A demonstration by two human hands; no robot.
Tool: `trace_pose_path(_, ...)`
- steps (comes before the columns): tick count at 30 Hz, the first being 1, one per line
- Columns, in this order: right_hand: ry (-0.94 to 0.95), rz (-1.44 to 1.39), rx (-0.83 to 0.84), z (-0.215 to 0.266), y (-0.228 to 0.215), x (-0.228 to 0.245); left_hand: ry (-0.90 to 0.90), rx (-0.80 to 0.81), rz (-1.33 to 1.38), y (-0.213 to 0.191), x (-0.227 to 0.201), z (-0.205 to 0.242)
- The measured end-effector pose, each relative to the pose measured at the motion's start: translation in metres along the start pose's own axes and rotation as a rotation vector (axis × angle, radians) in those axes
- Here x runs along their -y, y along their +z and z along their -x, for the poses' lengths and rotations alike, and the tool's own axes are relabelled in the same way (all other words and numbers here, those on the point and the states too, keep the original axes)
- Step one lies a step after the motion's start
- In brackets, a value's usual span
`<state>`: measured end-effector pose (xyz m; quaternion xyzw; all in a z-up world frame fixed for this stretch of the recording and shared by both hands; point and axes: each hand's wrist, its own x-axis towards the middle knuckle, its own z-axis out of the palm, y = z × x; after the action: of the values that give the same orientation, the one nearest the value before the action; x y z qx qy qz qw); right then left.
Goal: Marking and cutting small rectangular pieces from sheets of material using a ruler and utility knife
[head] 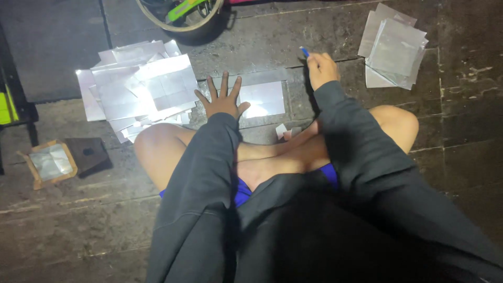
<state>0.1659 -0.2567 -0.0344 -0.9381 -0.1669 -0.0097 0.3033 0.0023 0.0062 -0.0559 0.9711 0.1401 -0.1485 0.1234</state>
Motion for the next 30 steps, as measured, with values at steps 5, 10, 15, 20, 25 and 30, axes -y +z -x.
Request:
trace_pose_path(5, 0.016, 0.345, 0.319, 0.018, 0.002, 0.009, -0.066, 0.133, -0.005, -0.018, -0.008, 0.007)
trace_pose_path(10, -0.325, 0.510, 0.452, 0.029, 0.039, 0.062, -0.103, 0.095, 0.033, -0.016, -0.005, 0.009)
trace_pose_path(15, -0.429, 0.485, 0.481, 0.015, 0.065, 0.108, -0.203, 0.147, 0.034, -0.033, -0.013, 0.013)
trace_pose_path(20, -0.477, 0.528, 0.516, 0.012, 0.067, 0.126, -0.217, 0.157, 0.034, -0.036, -0.018, 0.012)
trace_pose_path(25, -0.501, 0.552, 0.521, 0.013, 0.061, 0.127, -0.229, 0.165, 0.064, -0.029, -0.014, 0.008)
trace_pose_path(30, -0.481, 0.757, 0.574, 0.005, 0.015, 0.098, -0.233, 0.168, 0.095, -0.032, -0.016, 0.008)
